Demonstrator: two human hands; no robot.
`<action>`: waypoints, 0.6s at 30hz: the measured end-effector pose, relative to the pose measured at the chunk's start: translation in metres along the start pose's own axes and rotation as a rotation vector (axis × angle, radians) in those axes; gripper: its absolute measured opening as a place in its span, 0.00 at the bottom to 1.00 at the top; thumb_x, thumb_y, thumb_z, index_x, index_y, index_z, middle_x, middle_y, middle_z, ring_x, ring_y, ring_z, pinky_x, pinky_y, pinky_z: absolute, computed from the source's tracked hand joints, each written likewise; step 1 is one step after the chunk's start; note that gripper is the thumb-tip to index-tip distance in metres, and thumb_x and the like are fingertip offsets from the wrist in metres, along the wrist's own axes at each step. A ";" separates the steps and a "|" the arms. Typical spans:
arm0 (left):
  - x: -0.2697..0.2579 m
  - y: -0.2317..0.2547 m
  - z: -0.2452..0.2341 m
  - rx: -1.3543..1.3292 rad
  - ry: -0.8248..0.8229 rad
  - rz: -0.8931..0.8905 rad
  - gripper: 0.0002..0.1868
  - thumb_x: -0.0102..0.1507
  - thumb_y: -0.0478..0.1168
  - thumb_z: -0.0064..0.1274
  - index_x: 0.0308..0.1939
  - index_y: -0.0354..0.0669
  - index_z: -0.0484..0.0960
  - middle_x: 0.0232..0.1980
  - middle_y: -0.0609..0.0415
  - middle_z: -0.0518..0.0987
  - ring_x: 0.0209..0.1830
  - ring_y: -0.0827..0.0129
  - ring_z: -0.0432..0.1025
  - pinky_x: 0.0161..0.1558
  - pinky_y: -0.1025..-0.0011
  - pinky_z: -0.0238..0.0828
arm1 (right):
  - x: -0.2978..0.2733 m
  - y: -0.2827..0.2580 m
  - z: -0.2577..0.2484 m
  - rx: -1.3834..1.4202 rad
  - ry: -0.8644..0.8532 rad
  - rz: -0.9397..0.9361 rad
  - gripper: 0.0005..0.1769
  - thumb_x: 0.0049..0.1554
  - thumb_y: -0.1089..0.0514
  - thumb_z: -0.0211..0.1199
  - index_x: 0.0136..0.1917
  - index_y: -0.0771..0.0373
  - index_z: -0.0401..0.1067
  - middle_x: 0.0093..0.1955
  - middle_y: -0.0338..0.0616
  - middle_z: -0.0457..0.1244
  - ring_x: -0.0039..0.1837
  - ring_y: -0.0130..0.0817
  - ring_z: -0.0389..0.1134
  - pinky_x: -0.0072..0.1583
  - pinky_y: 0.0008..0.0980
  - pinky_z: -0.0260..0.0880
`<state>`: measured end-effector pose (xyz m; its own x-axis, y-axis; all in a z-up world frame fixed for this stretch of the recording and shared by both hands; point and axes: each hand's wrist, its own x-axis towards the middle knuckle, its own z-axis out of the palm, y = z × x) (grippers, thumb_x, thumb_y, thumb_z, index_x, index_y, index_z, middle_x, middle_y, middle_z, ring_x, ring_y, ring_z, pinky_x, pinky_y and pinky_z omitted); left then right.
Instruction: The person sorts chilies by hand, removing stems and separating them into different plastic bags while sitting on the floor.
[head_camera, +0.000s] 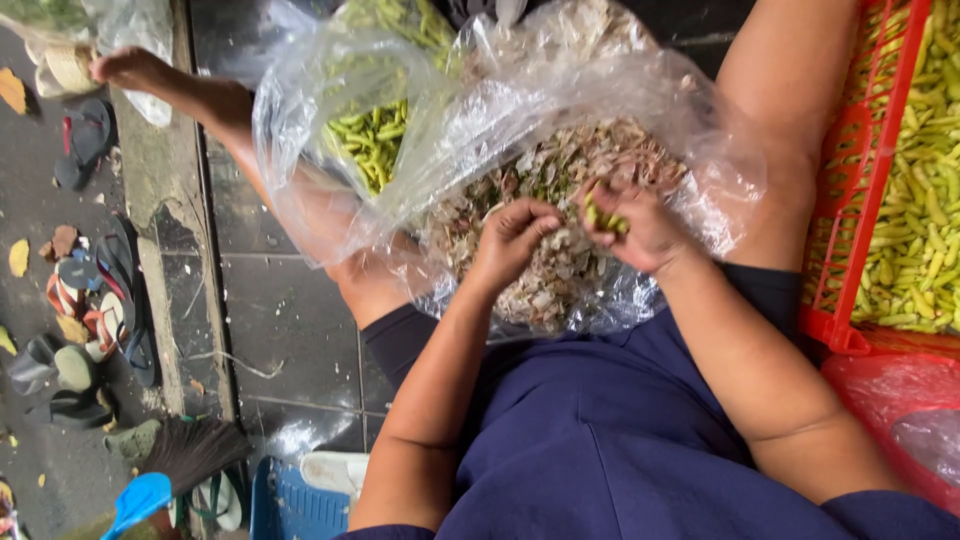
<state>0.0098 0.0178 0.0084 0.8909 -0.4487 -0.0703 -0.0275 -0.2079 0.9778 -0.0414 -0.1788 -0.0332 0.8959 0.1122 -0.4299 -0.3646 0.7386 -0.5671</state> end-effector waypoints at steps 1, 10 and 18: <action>0.001 0.003 -0.005 -0.001 0.000 0.018 0.04 0.63 0.40 0.64 0.40 0.46 0.88 0.32 0.50 0.84 0.35 0.66 0.76 0.43 0.64 0.75 | 0.004 -0.007 0.000 0.069 -0.013 0.012 0.05 0.63 0.55 0.60 0.48 0.55 0.74 0.40 0.44 0.68 0.40 0.33 0.71 0.31 0.14 0.60; -0.018 -0.046 -0.016 1.171 0.063 0.149 0.09 0.61 0.48 0.64 0.37 0.49 0.87 0.39 0.55 0.78 0.43 0.60 0.74 0.45 0.60 0.75 | -0.009 -0.014 0.006 -0.038 0.078 -0.093 0.07 0.62 0.60 0.59 0.54 0.58 0.72 0.40 0.44 0.68 0.39 0.35 0.74 0.29 0.12 0.59; -0.020 -0.082 -0.005 1.168 0.161 0.113 0.12 0.54 0.50 0.65 0.37 0.51 0.84 0.42 0.57 0.77 0.46 0.59 0.71 0.44 0.59 0.69 | -0.028 -0.003 0.034 -0.664 0.107 -0.355 0.07 0.62 0.66 0.63 0.54 0.66 0.74 0.40 0.49 0.65 0.35 0.34 0.71 0.28 0.17 0.61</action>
<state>-0.0033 0.0488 -0.0697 0.9014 -0.4184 0.1118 -0.4328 -0.8796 0.1976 -0.0572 -0.1622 0.0045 0.9708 -0.1476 -0.1893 -0.1656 0.1589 -0.9733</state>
